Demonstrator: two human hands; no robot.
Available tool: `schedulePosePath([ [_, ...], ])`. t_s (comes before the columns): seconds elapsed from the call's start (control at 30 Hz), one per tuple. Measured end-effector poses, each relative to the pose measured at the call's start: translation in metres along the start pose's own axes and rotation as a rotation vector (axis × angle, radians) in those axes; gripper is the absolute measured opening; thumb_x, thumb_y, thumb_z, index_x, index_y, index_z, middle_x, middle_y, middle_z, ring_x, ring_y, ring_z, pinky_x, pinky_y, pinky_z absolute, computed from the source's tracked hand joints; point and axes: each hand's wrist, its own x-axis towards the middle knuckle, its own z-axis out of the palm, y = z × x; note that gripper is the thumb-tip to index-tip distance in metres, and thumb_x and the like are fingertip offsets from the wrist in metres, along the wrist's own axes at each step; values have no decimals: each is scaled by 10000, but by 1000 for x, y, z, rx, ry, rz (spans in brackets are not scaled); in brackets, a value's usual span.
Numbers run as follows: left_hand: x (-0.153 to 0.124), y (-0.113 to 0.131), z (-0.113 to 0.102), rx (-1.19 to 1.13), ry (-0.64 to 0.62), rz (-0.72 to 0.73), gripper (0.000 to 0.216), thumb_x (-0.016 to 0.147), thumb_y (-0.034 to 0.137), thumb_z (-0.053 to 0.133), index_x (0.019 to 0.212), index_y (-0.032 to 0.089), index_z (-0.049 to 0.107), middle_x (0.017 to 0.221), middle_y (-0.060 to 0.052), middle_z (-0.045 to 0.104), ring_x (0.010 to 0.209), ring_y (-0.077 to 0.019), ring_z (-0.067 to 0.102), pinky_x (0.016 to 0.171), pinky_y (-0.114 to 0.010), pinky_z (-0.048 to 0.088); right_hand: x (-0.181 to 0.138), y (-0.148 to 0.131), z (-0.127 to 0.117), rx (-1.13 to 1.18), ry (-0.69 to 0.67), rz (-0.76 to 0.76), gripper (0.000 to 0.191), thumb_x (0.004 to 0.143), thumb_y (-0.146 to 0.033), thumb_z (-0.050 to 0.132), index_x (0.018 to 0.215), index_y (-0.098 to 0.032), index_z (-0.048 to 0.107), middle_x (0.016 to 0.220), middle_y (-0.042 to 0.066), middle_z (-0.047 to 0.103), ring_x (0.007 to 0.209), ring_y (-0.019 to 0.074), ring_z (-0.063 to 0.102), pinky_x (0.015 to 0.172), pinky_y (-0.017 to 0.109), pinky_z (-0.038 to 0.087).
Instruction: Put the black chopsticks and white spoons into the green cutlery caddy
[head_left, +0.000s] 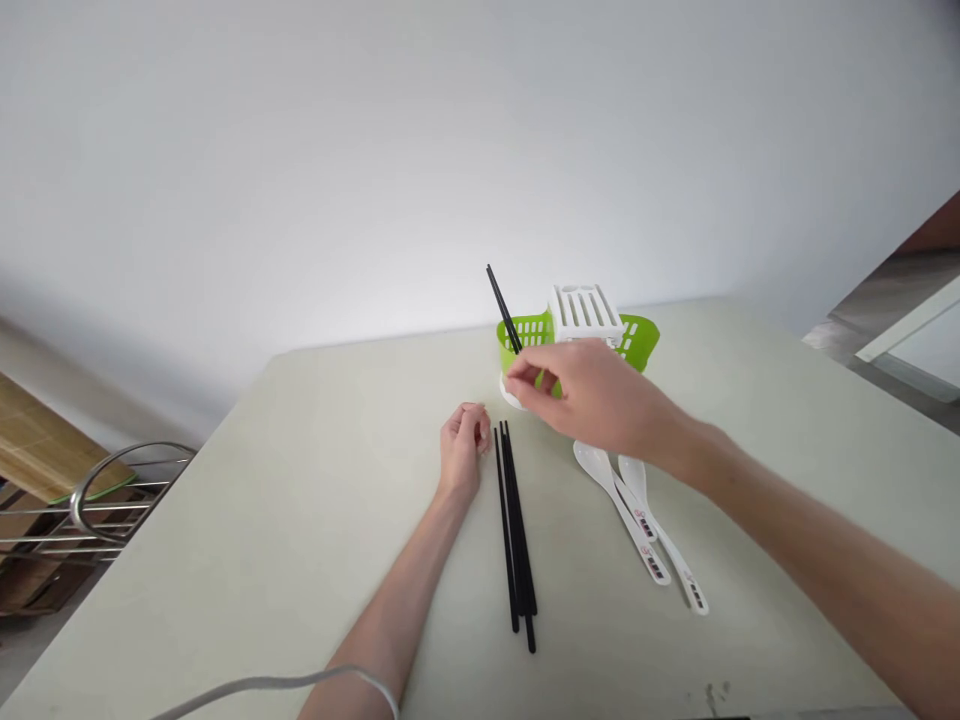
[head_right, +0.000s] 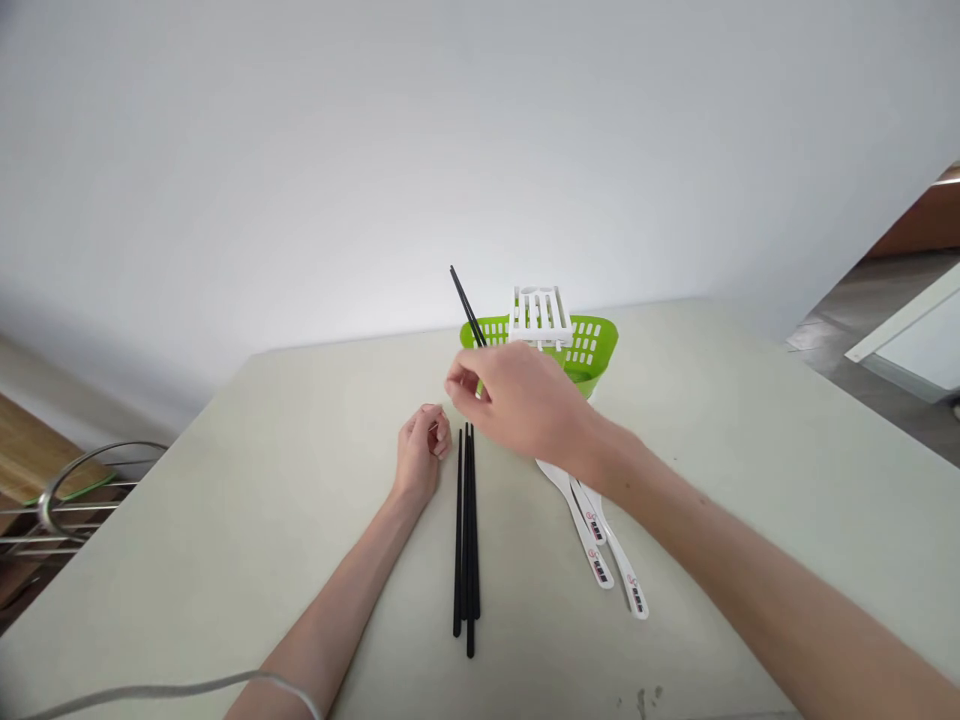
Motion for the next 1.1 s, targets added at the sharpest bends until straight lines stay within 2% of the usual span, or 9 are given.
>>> schedulePosePath([
  [0.13, 3, 2, -3, -95, 53, -7, 361, 832, 357, 665, 614, 204, 420, 565, 71, 338, 461, -61, 260, 454, -251, 201, -45, 16, 30, 151, -137, 185, 163, 967, -281, 577, 886, -233, 710, 838, -5, 758, 697, 150, 674, 622, 274, 457],
  [0.23, 2, 1, -2, -99, 47, -18, 364, 830, 351, 670, 612, 203, 420, 564, 71, 333, 463, -60, 254, 454, -253, 188, -78, 22, 56, 283, -224, 331, 180, 987, -321, 548, 967, -245, 710, 861, 6, 761, 716, 165, 696, 620, 280, 486],
  [0.4, -1, -1, -2, -72, 25, -2, 348, 850, 340, 661, 622, 197, 440, 580, 66, 360, 464, -61, 269, 459, -255, 192, -114, 14, 84, 326, -266, 432, 177, 994, -323, 518, 1038, -256, 676, 907, 2, 755, 715, 169, 693, 640, 308, 490],
  [0.53, -2, 0, -1, -59, 14, -7, 347, 854, 341, 663, 621, 194, 451, 584, 63, 371, 465, -61, 273, 460, -253, 203, -126, 9, 101, 390, -223, 443, 188, 998, -312, 495, 1107, -254, 637, 936, 5, 733, 756, 175, 683, 681, 324, 504],
  [0.67, -3, 1, -1, -55, 26, -4, 334, 864, 324, 658, 630, 192, 460, 595, 59, 383, 470, -62, 285, 462, -251, 217, -137, 5, 121, 506, -114, 488, 176, 950, -299, 576, 1116, -260, 620, 950, -2, 696, 771, 165, 658, 700, 310, 520],
  [0.8, -3, -1, 0, -56, 31, -2, 326, 863, 320, 667, 640, 195, 464, 599, 56, 391, 473, -65, 292, 457, -248, 216, -149, -2, 137, 516, -20, 487, 198, 927, -262, 601, 1124, -265, 610, 931, -9, 663, 732, 152, 617, 673, 294, 504],
  [1.1, -5, 0, 2, -32, 35, -6, 328, 850, 334, 669, 637, 196, 461, 590, 56, 393, 471, -66, 297, 457, -243, 221, -163, -8, 148, 429, 125, 365, 204, 916, -181, 573, 1105, -249, 608, 878, 1, 635, 749, 163, 616, 674, 282, 510],
])
